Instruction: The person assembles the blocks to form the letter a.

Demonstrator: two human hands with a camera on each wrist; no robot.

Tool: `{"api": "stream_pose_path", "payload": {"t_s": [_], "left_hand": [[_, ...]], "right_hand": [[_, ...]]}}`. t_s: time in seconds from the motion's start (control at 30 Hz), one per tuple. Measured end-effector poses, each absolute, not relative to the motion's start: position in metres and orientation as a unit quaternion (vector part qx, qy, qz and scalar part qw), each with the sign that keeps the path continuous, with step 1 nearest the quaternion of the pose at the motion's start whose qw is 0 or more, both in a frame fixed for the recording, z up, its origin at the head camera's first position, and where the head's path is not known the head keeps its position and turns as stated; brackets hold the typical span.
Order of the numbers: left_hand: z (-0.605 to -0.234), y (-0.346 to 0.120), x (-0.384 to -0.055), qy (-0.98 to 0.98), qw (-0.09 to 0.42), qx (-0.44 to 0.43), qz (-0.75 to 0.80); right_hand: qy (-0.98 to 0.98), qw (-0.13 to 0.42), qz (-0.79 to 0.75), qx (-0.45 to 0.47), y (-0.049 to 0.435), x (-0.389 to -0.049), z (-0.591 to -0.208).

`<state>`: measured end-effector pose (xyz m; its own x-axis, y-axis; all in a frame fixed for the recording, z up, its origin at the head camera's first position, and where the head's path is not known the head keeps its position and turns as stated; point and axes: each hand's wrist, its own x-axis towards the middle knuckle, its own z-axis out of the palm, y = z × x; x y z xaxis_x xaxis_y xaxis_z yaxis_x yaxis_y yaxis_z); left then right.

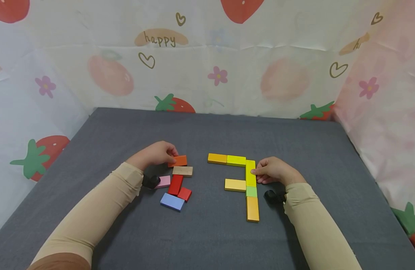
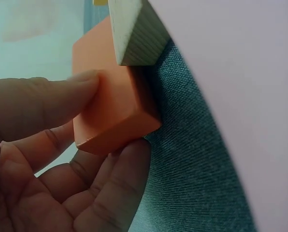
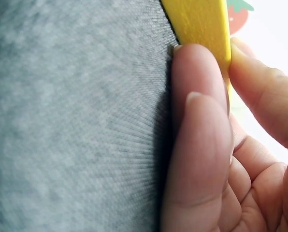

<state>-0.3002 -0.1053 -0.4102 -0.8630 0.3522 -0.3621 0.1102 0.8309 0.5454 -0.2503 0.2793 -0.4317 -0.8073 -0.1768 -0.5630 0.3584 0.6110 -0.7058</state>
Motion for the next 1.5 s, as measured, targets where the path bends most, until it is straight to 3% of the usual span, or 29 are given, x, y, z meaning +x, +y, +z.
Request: {"api": "stream_pose_path", "payload": {"t_s": [0.17,0.47,0.97,1.5], "left_hand": [[-0.409,-0.106,-0.301,0.927,0.227,0.129,0.269],[-0.403,-0.104,-0.3,0.932,0.178,0.13,0.289],[-0.389,-0.083,-0.288,0.918,0.167,0.174,0.315],[-0.386,-0.052,-0.28,0.899,0.21,0.229,0.308]], "right_hand": [[0.844,0.304,-0.438,0.055,0.28,-0.251,-0.433],[0.843,0.304,-0.441,0.055,0.279,-0.25,-0.432],[0.846,0.304,-0.435,0.045,0.279,-0.249,-0.432],[0.844,0.303,-0.439,0.053,0.281,-0.249,-0.432]]}}
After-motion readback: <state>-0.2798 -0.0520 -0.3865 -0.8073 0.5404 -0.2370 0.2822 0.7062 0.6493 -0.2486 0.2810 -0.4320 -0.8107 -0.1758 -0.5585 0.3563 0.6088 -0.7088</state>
